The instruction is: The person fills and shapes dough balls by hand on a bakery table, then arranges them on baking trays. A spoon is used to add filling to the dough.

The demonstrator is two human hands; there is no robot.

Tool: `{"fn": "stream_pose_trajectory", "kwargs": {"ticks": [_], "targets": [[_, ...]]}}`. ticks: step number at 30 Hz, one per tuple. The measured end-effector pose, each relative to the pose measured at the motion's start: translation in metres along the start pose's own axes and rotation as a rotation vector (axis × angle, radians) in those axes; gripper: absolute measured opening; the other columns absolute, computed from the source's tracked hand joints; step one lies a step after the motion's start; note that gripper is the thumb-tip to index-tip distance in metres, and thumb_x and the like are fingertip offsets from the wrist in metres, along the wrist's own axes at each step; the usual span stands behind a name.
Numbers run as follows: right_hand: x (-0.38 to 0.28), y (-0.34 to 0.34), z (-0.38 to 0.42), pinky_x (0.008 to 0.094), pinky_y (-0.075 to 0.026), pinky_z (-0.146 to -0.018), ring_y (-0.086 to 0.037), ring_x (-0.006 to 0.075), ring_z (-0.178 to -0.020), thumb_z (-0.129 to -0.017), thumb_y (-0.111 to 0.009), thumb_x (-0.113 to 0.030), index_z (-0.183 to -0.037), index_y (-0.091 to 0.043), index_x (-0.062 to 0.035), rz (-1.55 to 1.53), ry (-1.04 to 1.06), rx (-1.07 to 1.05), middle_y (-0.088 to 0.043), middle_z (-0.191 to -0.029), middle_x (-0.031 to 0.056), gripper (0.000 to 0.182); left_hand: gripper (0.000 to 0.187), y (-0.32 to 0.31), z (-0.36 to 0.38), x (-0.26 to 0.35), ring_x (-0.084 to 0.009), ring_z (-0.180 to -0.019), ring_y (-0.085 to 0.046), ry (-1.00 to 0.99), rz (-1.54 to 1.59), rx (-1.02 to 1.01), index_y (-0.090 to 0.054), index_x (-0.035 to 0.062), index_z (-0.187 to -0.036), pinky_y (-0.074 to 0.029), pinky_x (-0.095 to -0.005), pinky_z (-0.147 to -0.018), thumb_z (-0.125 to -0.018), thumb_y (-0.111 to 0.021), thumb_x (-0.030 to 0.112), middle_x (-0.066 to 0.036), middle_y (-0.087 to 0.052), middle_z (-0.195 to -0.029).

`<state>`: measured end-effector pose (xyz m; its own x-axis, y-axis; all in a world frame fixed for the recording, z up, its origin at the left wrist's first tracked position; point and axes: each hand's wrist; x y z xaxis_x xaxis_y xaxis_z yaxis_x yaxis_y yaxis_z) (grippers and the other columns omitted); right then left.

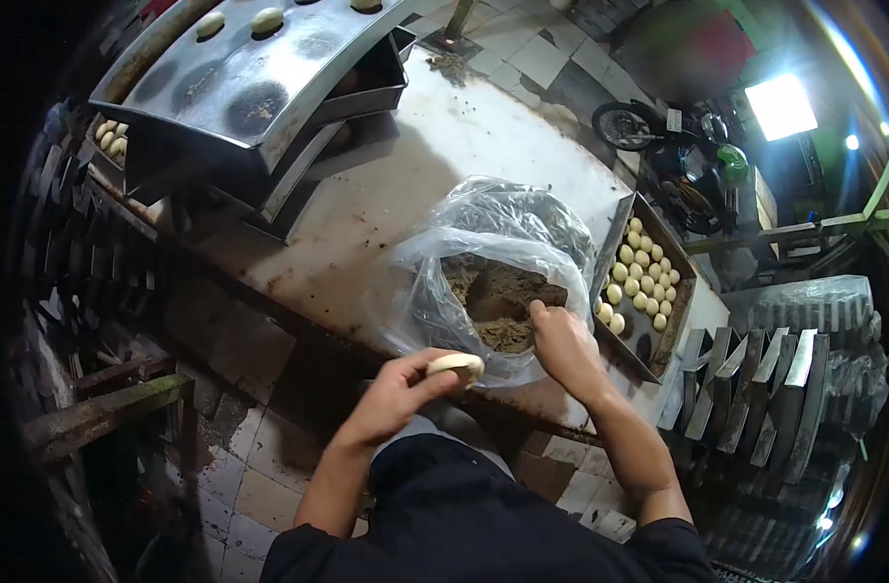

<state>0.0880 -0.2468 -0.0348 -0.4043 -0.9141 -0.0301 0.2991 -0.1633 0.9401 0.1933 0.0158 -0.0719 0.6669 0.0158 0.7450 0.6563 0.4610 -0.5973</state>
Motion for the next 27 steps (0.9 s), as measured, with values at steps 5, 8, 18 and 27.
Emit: {"fn": "stream_pose_trajectory", "kwargs": {"ticks": [5, 8, 18, 27], "targets": [[0.056, 0.02, 0.021, 0.0367, -0.05, -0.058, -0.065, 0.0251, -0.066, -0.093, -0.065, -0.005, -0.101, -0.066, 0.0024, -0.803, -0.034, -0.102, -0.069, -0.076, 0.0159, 0.011, 0.037, -0.053, -0.017, -0.038, -0.0123, -0.106, -0.066, 0.083, -0.042, 0.094, -0.064, -0.0013, -0.134, -0.052, -0.0274, -0.096, -0.103, -0.067, 0.018, -0.006, -0.071, -0.118], [0.054, 0.003, 0.05, 0.026, -0.046, -0.056, -0.058, 0.0084, -0.068, -0.099, -0.063, -0.002, -0.106, -0.061, 0.0012, -1.489, -0.098, -0.162, -0.067, -0.084, 0.0031, 0.007, 0.041, -0.091, -0.041, -0.058, -0.018, -0.109, -0.068, -0.052, 0.159, 0.24, -0.059, -0.0058, -0.137, -0.054, -0.0331, -0.099, -0.11, -0.052, 0.025, -0.011, -0.069, -0.121], [0.048, -0.046, 0.05, 0.0386, -0.052, -0.069, -0.068, 0.0265, -0.079, -0.086, -0.06, 0.011, -0.09, -0.064, 0.0039, -0.973, 0.399, 0.709, -0.067, -0.083, 0.0148, 0.009, 0.041, -0.099, -0.045, -0.059, -0.0297, -0.118, -0.066, -0.706, 0.694, 0.681, -0.057, -0.0045, -0.131, -0.055, -0.0433, -0.107, -0.113, -0.042, 0.029, -0.018, -0.066, -0.129], [0.031, 0.0, 0.098, 0.0369, -0.045, -0.104, -0.056, 0.0278, -0.127, -0.081, -0.082, -0.017, -0.128, -0.071, -0.0055, -1.229, 0.703, 0.155, -0.062, -0.136, 0.0142, 0.049, 0.066, -0.187, 0.053, -0.063, -0.0249, -0.127, -0.06, -0.609, 0.226, 0.378, -0.036, 0.0003, -0.152, -0.051, -0.0392, -0.11, -0.092, -0.06, -0.011, -0.015, -0.057, -0.14]]}}
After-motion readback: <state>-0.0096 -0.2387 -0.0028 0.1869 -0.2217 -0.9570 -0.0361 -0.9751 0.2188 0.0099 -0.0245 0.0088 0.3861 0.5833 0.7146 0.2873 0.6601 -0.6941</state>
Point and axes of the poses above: each hand's wrist, its own z-axis away from the middle knuckle, its own y-axis out of the back of the hand, x = y × z
